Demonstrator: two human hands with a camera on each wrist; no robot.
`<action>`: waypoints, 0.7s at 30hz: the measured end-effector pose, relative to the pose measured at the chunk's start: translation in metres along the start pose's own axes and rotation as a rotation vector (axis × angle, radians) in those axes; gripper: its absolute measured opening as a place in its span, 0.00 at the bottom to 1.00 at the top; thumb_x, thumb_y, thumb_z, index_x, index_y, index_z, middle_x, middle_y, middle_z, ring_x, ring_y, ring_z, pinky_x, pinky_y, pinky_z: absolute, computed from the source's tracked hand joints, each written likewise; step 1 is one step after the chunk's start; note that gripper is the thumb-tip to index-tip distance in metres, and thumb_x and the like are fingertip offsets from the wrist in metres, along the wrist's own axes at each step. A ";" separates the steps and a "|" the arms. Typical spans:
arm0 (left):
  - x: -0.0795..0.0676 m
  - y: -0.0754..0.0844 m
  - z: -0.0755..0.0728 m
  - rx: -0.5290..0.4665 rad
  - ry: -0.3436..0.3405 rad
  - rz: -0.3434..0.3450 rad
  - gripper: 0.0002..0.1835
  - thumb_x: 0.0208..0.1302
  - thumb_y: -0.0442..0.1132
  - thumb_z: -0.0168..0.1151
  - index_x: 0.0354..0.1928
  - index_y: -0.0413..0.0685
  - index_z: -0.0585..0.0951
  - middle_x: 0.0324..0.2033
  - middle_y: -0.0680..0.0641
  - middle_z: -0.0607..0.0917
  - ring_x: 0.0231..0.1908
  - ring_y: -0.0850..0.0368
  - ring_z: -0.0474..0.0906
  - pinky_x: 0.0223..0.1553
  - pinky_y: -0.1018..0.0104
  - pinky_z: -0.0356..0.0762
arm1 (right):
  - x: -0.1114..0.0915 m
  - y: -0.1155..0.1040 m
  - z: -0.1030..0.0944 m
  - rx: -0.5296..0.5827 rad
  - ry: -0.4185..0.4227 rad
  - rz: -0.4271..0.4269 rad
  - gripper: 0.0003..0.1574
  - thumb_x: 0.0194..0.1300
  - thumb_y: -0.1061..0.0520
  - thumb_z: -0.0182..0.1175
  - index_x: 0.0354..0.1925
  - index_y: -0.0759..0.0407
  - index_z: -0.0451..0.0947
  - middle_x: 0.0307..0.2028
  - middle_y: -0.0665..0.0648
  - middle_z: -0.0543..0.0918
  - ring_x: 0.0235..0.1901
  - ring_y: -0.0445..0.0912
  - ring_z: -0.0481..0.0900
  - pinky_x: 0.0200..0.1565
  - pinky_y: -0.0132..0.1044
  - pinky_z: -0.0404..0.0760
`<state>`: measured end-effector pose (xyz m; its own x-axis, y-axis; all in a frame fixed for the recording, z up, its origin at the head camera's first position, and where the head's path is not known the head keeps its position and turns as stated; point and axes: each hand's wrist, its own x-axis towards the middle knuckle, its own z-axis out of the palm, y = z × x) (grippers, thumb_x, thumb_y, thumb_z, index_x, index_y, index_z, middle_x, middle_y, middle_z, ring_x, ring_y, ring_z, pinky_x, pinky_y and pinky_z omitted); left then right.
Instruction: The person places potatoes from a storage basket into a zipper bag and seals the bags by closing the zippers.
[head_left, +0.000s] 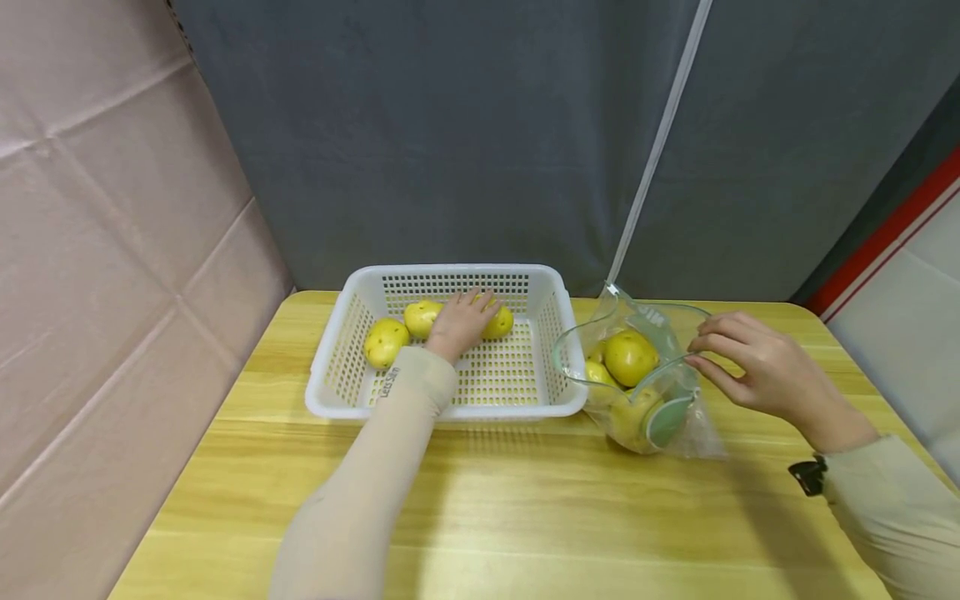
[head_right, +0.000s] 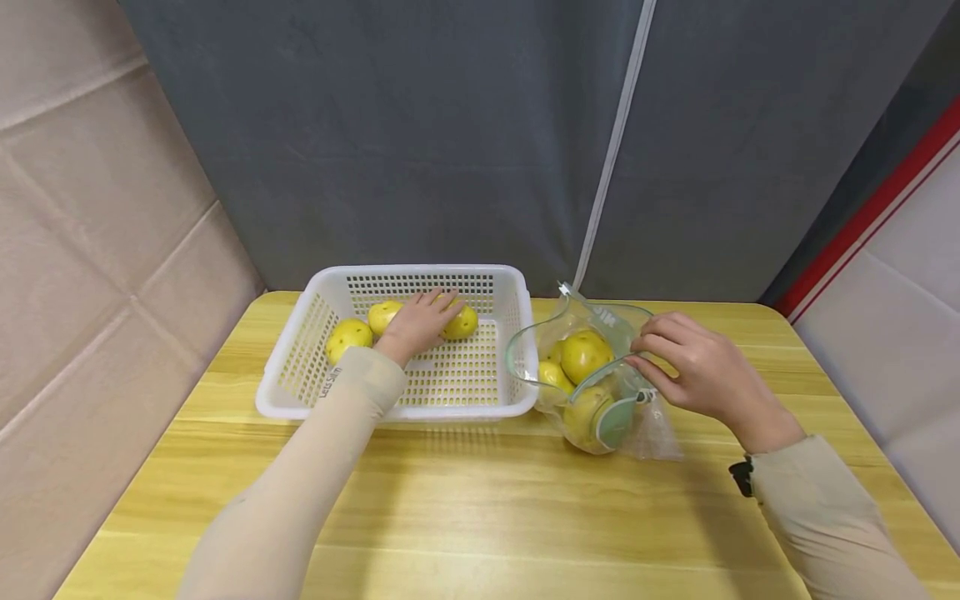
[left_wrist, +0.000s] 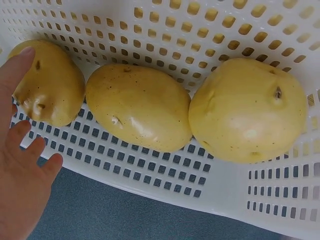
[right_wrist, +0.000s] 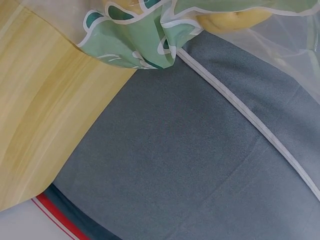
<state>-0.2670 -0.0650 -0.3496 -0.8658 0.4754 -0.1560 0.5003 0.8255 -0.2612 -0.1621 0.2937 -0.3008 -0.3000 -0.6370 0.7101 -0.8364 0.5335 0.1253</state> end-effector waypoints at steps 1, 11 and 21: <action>0.000 0.000 0.001 0.003 -0.008 -0.002 0.37 0.67 0.41 0.56 0.74 0.54 0.54 0.74 0.46 0.55 0.74 0.46 0.51 0.74 0.49 0.51 | 0.000 0.000 0.000 0.001 0.000 -0.001 0.32 0.72 0.40 0.46 0.24 0.59 0.81 0.26 0.55 0.81 0.31 0.49 0.78 0.53 0.19 0.67; 0.001 0.000 0.001 0.000 -0.029 -0.009 0.37 0.65 0.43 0.59 0.74 0.55 0.55 0.74 0.48 0.57 0.73 0.45 0.55 0.74 0.50 0.53 | 0.000 0.000 0.000 -0.003 -0.004 -0.001 0.31 0.72 0.40 0.46 0.25 0.58 0.81 0.26 0.55 0.82 0.31 0.49 0.78 0.51 0.20 0.68; -0.003 0.002 -0.002 -0.111 0.045 0.010 0.32 0.63 0.22 0.50 0.68 0.53 0.66 0.67 0.44 0.66 0.66 0.38 0.65 0.69 0.47 0.62 | 0.000 0.000 0.000 -0.009 -0.003 0.001 0.32 0.72 0.39 0.45 0.24 0.58 0.81 0.26 0.54 0.81 0.31 0.49 0.78 0.51 0.20 0.68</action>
<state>-0.2631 -0.0642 -0.3477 -0.8615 0.4947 -0.1144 0.5073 0.8483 -0.1520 -0.1622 0.2939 -0.3008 -0.3022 -0.6384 0.7079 -0.8318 0.5393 0.1313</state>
